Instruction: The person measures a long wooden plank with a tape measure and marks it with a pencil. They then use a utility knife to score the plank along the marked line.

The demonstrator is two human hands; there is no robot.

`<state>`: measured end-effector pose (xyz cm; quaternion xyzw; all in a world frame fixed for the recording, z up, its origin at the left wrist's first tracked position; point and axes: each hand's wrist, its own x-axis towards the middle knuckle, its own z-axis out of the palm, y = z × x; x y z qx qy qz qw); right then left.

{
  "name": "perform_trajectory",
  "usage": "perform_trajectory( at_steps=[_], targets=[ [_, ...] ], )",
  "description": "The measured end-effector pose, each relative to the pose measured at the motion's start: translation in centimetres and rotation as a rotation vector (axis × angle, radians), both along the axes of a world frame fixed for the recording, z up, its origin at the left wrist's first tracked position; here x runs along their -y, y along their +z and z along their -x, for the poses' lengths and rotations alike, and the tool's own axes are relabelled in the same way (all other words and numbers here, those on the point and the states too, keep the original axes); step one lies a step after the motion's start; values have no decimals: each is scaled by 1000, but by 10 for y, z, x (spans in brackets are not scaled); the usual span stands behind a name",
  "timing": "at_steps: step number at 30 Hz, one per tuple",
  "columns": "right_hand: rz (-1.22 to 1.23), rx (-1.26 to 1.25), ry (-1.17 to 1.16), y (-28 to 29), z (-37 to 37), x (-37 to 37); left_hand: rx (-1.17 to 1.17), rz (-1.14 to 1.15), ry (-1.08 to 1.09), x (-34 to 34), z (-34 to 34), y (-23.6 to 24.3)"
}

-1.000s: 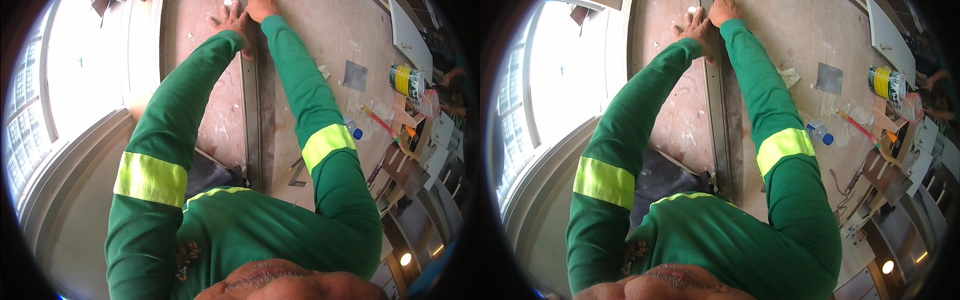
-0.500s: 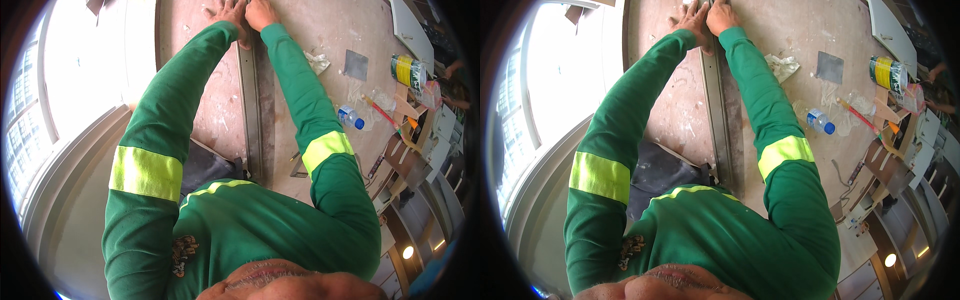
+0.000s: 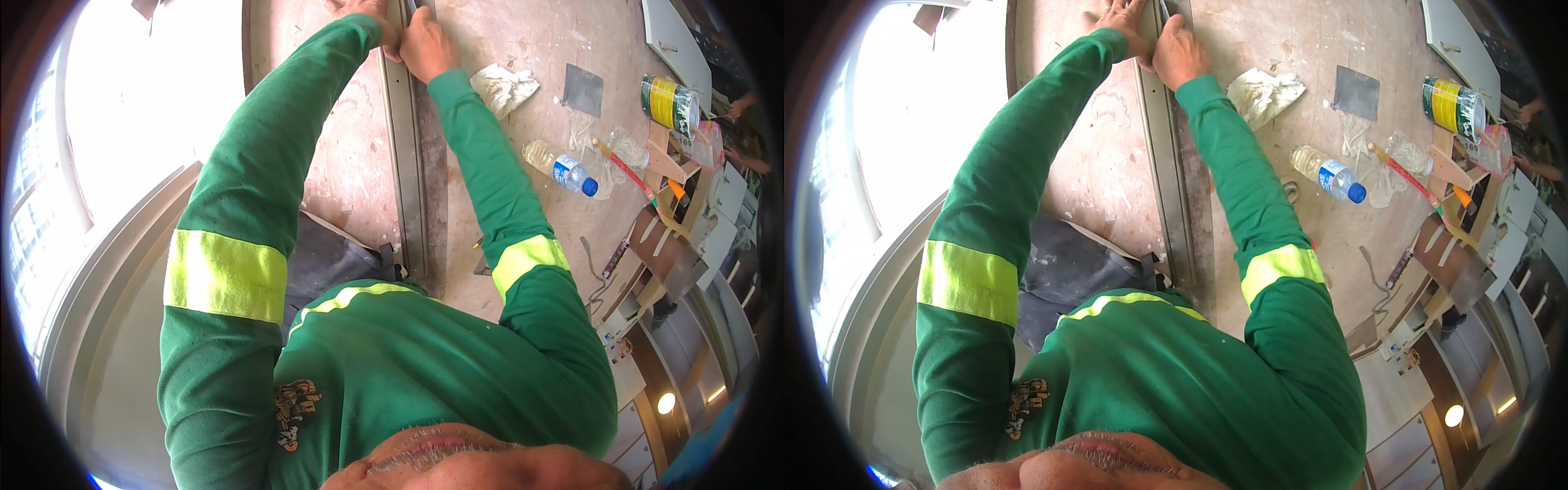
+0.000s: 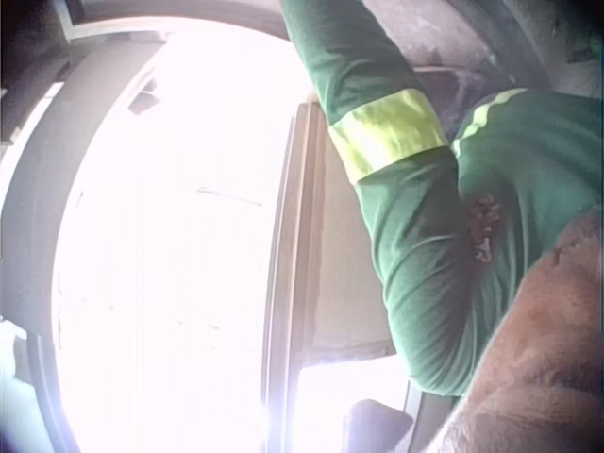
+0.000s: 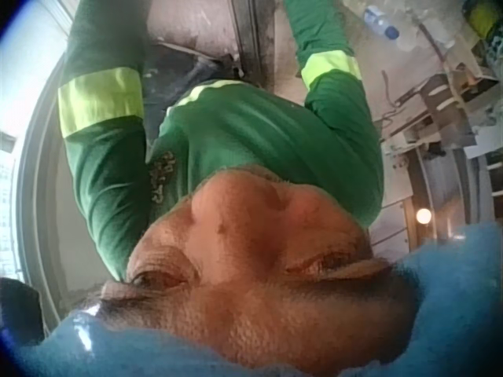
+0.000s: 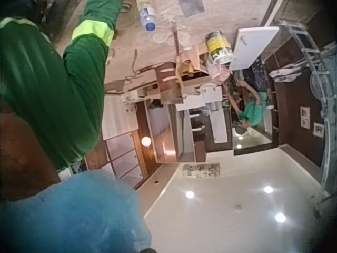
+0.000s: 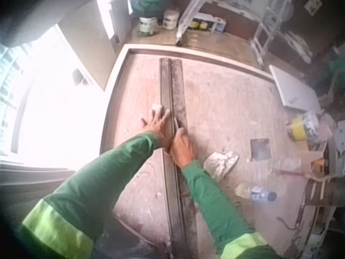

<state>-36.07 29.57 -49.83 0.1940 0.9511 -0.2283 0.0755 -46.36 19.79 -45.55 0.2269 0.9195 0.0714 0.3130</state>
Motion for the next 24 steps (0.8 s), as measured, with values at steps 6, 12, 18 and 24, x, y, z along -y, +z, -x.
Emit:
perform_trajectory(
  at_steps=[6,12,18,24],
  targets=[
    [79,13,-30,12,-36,11,23,-23,-1,1,1,-2],
    [53,18,-34,10,-69,21,33,-39,-29,8,3,-2],
    [44,-26,-59,-8,-110,32,34,-37,-34,5,0,-2],
    [68,-10,-115,9,-156,50,22,-60,-21,10,0,-11]
  ],
)
